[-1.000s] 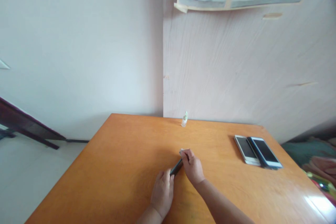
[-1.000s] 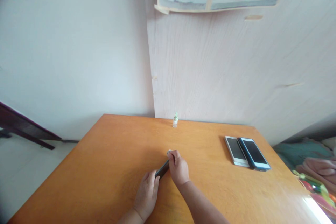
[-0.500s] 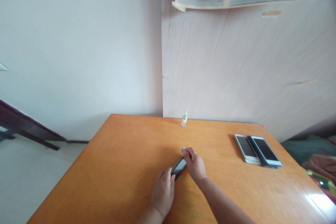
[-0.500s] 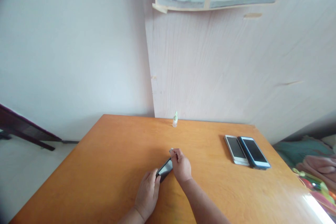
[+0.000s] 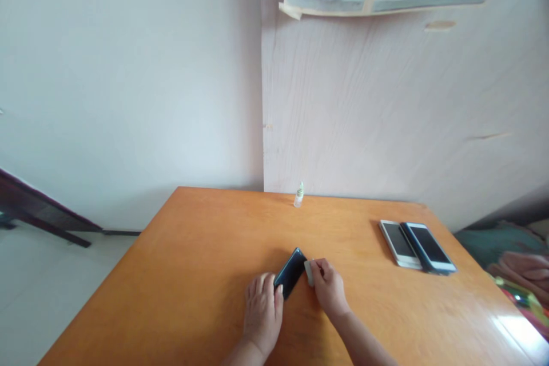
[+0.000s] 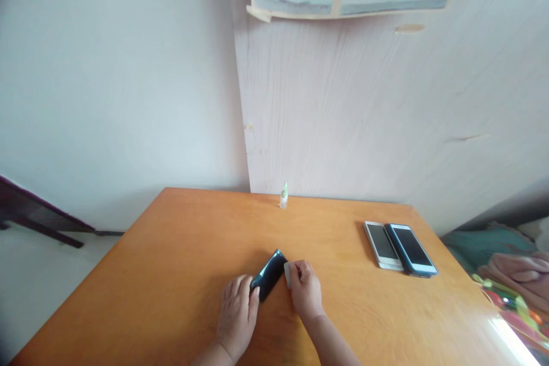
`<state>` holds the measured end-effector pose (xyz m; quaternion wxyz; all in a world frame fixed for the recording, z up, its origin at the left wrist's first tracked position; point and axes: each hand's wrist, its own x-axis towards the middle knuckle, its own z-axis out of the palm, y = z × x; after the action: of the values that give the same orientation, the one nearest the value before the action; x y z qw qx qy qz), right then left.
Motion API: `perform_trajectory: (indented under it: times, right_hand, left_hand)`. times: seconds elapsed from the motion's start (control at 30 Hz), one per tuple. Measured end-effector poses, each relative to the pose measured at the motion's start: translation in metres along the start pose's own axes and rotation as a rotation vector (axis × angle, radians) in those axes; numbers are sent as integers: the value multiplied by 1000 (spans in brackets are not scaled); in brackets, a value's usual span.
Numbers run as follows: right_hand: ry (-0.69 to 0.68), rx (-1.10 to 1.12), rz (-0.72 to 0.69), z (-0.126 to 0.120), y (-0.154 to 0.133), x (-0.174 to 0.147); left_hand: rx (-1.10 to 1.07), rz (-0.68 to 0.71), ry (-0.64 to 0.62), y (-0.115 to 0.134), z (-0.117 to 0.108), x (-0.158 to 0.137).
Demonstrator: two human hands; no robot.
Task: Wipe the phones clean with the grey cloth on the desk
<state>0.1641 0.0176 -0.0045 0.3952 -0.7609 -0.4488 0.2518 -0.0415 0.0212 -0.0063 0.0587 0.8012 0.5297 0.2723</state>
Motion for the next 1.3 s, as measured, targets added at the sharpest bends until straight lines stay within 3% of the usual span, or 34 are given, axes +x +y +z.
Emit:
perform_trajectory:
  times: [0.13, 0.33, 0.47, 0.6, 0.8, 0.9, 1.0, 1.13, 1.2, 1.3]
  right_hand:
    - [-102, 38, 23, -2, -1, -7]
    - [-54, 13, 2, 3, -4, -9]
    - [8, -82, -159, 6, -11, 4]
    - [-31, -88, -229, 6, -17, 13]
    - [-190, -182, -551, 8, -12, -33]
    - [-315, -219, -644, 5, -11, -47]
    - [-303, -229, -592, -2, -14, -25]
    - [-158, -291, -375, -2, -20, 2]
    - [-213, -320, -381, 5, -24, -5]
    - [-410, -319, -512, 11, -28, -20]
  left_hand:
    - [41, -1, -17, 1, 1, 1]
    - [48, 13, -35, 2, 2, 1]
    - [36, 24, -35, 2, 2, 2]
    - [-9, 30, -55, 4, -2, 2]
    - [-30, -7, -88, 9, -4, 1]
    - [-39, 7, -97, 10, -3, 0]
    - [-56, 2, -84, 11, -4, 0]
    - [-92, -19, -69, 12, -4, 0]
    - [-105, -25, -72, 11, -3, 0]
    - [-118, -16, -83, 9, -1, -1]
